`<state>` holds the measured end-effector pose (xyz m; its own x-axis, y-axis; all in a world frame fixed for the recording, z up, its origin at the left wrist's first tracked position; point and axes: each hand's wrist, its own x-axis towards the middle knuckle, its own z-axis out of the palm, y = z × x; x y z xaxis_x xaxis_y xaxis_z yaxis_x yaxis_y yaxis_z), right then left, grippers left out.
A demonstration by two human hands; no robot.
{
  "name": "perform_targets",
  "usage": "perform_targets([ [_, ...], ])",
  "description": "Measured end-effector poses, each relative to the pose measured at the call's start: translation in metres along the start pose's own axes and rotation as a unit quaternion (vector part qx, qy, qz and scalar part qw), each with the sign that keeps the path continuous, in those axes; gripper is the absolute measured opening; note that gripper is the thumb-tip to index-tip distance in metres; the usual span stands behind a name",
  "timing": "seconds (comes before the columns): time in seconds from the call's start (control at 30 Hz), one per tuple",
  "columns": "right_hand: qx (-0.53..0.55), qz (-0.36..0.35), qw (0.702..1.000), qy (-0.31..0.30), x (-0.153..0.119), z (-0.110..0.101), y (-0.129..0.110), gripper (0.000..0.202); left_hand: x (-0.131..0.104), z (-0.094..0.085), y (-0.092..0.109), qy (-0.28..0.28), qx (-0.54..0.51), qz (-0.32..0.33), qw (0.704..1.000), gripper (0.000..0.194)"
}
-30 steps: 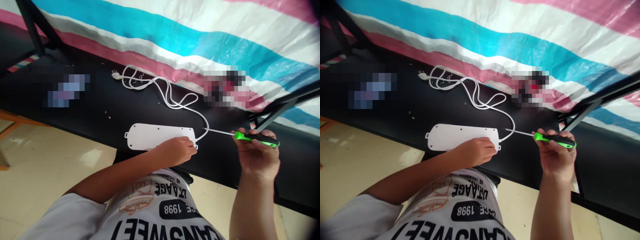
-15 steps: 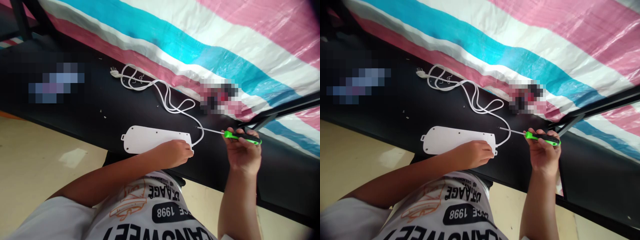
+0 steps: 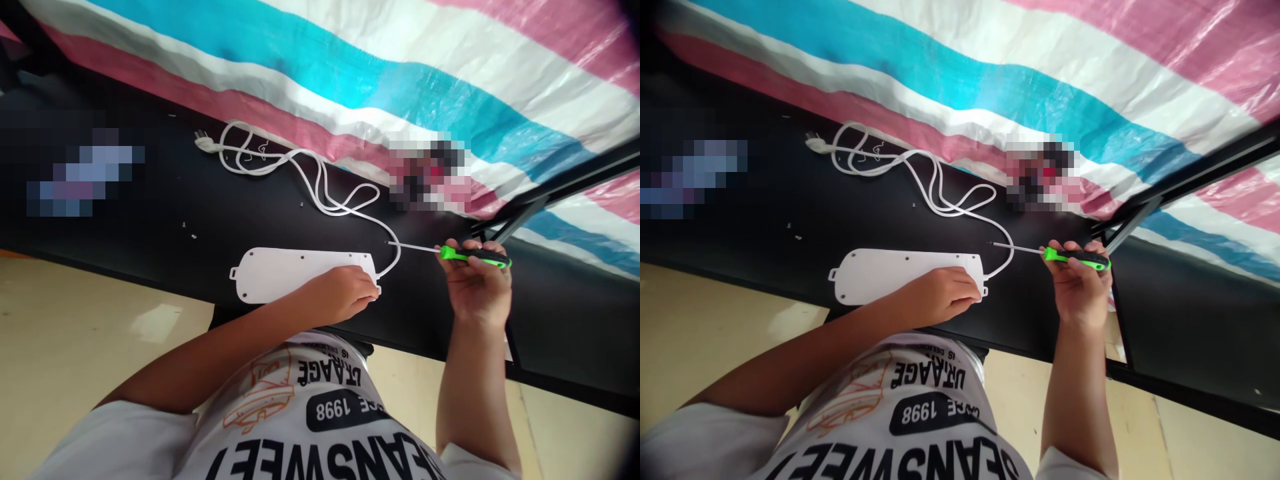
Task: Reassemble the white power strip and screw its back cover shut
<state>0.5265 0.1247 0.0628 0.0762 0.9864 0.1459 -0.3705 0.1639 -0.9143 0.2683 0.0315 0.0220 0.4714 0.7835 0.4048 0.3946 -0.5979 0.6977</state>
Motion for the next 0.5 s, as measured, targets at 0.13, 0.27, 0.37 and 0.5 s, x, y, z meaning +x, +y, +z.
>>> perform_targets([
  [0.13,0.001,0.0,1.0,0.001,0.002,0.0,0.0,0.035,0.001,0.001,0.0,-0.009,0.03,0.028,0.999,0.019],
  [0.27,-0.006,-0.005,1.0,-0.004,0.008,0.003,-0.001,0.033,0.001,-0.003,0.006,-0.038,0.091,0.046,0.994,0.021],
  [0.37,-0.01,-0.006,1.0,-0.012,0.015,0.011,0.001,0.035,-0.002,-0.006,0.01,-0.054,0.152,0.06,0.985,0.022],
  [0.5,-0.019,0.007,0.999,-0.042,0.025,0.039,0.018,0.036,-0.008,-0.003,0.011,-0.053,0.21,0.085,0.972,0.016],
])
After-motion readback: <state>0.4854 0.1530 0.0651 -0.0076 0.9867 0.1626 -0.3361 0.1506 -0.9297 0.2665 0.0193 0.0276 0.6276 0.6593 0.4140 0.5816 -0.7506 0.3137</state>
